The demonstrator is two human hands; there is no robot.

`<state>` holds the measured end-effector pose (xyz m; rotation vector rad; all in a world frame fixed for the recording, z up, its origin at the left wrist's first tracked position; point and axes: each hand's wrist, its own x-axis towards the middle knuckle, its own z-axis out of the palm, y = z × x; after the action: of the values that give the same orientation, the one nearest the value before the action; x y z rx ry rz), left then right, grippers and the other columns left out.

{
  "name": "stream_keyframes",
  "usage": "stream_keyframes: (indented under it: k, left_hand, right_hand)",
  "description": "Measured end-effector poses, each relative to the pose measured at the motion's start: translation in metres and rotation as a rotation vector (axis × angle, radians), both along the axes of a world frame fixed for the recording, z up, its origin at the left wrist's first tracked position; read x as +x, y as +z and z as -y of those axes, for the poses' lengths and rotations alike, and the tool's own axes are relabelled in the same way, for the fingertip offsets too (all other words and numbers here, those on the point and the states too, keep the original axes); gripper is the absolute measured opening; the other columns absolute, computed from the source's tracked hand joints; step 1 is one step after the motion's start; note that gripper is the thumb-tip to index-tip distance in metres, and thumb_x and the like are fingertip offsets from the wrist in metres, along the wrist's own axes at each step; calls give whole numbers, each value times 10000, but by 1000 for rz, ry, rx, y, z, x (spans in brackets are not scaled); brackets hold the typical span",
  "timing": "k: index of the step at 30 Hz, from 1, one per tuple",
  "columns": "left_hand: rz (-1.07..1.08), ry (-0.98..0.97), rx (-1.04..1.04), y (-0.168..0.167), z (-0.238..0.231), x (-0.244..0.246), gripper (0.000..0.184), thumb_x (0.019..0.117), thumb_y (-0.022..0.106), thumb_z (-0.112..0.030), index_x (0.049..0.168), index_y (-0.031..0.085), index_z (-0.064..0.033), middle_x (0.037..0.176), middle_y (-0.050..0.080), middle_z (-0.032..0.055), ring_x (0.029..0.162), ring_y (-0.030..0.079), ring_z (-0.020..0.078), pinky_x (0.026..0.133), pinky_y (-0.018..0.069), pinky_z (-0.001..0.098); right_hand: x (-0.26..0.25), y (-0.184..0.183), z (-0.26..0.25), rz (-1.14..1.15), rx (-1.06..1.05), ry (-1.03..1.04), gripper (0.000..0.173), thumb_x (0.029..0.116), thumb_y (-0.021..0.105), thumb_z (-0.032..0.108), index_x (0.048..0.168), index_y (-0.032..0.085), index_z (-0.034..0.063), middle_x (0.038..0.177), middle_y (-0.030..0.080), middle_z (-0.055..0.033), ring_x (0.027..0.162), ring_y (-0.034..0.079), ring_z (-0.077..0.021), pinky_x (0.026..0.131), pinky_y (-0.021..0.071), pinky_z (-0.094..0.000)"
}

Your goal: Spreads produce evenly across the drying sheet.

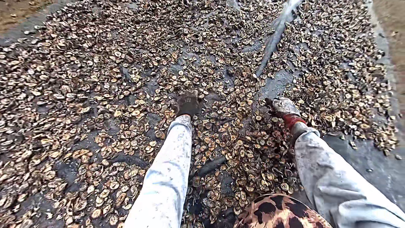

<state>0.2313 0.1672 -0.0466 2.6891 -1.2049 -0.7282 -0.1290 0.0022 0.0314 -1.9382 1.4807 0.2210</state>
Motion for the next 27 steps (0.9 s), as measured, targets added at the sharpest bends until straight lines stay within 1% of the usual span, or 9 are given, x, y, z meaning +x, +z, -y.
stream_keyframes:
  k: [1,3,6,9,14,18,21,24,27]
  left_hand:
    - [-12,-33,-30,11,0,-6,530,1058,524,-267,1515,441,-11,1561,406,298,1471,347,491,1178,272,676]
    - [-13,-72,-98,41,2,-30,468,1054,521,-197,1452,488,46,1488,478,319,1427,419,481,1176,302,644]
    - [-39,-174,-120,71,25,-74,546,1019,614,-329,1420,533,32,1487,485,307,1441,393,480,1179,281,652]
    - [-31,-301,-168,49,74,-104,719,989,573,-553,1500,495,-54,1565,418,271,1483,327,478,1181,245,686]
    - [-151,-332,-46,19,127,-149,706,1009,568,-467,1558,407,-53,1603,333,299,1514,244,493,1192,217,697]
    - [-250,-617,-30,25,126,-152,502,989,636,-419,1316,646,-38,1351,613,252,1327,528,440,1106,374,658]
    - [-154,-408,-267,26,149,-124,437,993,623,-369,1302,663,-62,1340,631,238,1284,569,439,1070,410,664]
    - [-59,-263,-240,-2,202,-103,732,996,547,-547,1601,358,-181,1646,293,244,1513,256,491,1169,258,709]
    - [-76,-192,-93,-20,227,-112,841,942,598,-579,1623,308,-182,1696,160,228,1551,131,486,1159,181,767]
  right_hand:
    - [13,21,10,-72,96,-83,550,1083,501,391,1510,477,45,1543,479,-230,1459,425,-387,1209,287,-578]
    - [12,8,23,-144,-141,14,654,991,544,606,1553,450,286,1532,518,-161,1402,487,-420,1106,356,-712]
    - [-26,-33,22,-299,-314,224,880,841,674,680,1596,342,372,1655,253,-266,1481,240,-572,1091,213,-825]
    - [-56,-25,-10,-413,-213,256,707,851,693,604,1464,571,273,1471,536,-231,1334,500,-482,1028,383,-736]
    - [-91,54,-59,-575,215,220,477,988,581,386,1431,592,212,1431,605,-167,1351,538,-400,1058,384,-700]
    - [-106,62,-28,-71,186,-149,354,1053,568,319,1271,669,60,1182,700,-141,1064,669,-217,966,526,-437]
    - [-106,41,3,305,156,-342,346,1073,519,253,1336,594,42,1120,683,-124,923,650,-157,841,546,-351]
    - [-79,27,21,414,112,-441,442,1056,545,278,1480,495,161,1210,666,-100,952,650,-167,825,556,-367]
    - [-45,45,33,269,15,-396,413,1087,492,251,1457,531,72,1392,603,-199,1231,607,-318,1043,481,-518]
